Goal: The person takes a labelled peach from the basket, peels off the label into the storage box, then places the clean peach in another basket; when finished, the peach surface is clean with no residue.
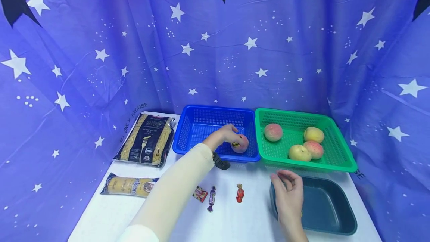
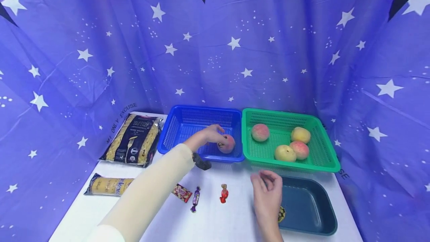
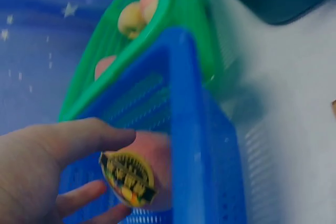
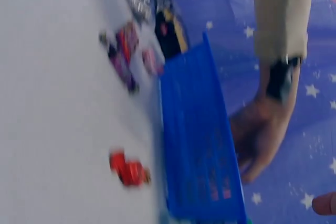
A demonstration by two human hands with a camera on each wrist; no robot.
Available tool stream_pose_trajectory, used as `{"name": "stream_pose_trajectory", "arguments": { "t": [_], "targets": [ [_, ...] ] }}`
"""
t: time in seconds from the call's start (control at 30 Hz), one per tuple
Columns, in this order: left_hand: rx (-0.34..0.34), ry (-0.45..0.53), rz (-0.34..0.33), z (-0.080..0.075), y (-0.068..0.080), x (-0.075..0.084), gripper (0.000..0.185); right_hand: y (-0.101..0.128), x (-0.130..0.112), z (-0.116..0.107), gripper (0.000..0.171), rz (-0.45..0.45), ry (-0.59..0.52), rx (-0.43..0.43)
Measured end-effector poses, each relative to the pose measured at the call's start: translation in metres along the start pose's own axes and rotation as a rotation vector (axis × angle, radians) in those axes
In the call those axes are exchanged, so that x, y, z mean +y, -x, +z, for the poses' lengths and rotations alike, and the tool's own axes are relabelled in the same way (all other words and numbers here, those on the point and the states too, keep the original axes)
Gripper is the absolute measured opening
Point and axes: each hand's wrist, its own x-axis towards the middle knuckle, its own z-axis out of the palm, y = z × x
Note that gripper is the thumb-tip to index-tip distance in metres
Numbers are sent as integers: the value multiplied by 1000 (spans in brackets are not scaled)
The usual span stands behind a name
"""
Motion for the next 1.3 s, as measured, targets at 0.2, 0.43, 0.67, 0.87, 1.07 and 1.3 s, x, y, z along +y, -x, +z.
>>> {"name": "stream_pose_trajectory", "arguments": {
  "t": [0.2, 0.43, 0.67, 0.87, 1.07, 1.3],
  "targets": [
    [-71, -5, -63, -12, -5, -4, 75, 10, 10, 24, 56, 103, 4, -154],
    [-75, 51, -87, -7, -13, -10, 78, -1, 21, 44, 85, 218, -164, -211],
    [-54, 87, -105, 3, -21, -14, 73, -19, 38, 64, 77, 197, -279, -165],
    [-66, 154, -123, 8, -29, -18, 77, -30, 46, 79, 66, 163, -326, -110],
    [-52, 236, -123, 9, -24, -19, 77, -34, 52, 89, 66, 169, -333, -72],
    [-9, 336, -109, 12, -19, -20, 78, -40, 58, 96, 67, 141, -348, -26]
  ]
}}
